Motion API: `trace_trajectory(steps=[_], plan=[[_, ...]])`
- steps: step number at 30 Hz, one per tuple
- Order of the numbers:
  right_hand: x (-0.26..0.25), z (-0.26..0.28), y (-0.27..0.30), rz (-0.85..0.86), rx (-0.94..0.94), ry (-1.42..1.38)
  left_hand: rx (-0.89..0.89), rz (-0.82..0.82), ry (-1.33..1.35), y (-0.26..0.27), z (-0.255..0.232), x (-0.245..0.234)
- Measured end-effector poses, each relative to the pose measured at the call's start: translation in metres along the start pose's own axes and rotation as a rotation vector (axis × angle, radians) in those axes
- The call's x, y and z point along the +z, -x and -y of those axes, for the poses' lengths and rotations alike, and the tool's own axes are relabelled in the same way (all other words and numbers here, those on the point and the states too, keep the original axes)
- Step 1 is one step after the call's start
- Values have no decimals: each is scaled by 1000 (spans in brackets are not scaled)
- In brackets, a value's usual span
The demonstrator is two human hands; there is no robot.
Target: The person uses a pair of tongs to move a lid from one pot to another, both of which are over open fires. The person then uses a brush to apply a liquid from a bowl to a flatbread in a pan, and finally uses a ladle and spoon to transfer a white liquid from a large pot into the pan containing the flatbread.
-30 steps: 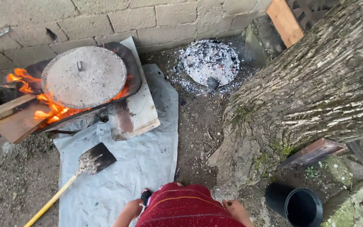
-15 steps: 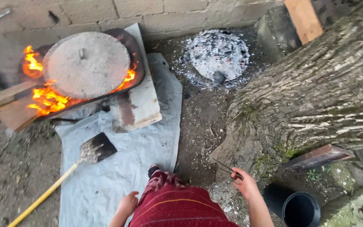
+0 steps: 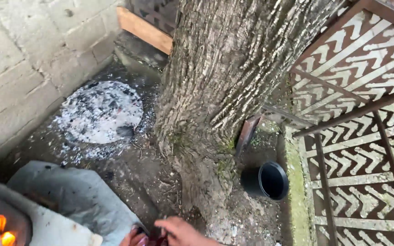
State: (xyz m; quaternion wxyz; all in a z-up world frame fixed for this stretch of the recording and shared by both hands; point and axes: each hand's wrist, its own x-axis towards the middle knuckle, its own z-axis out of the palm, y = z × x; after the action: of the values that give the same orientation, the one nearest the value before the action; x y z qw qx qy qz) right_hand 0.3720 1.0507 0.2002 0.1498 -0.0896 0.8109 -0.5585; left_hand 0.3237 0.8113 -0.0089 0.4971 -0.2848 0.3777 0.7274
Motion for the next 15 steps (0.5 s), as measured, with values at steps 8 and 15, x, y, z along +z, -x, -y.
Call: trace_trajectory(steps=[8, 15], plan=[[-8, 69, -153, -56, -115, -116, 217, -349, 18, -4, -171, 134], [-9, -146, -297, -448, 778, -805, 0, -398, -706, -119, -244, 79]])
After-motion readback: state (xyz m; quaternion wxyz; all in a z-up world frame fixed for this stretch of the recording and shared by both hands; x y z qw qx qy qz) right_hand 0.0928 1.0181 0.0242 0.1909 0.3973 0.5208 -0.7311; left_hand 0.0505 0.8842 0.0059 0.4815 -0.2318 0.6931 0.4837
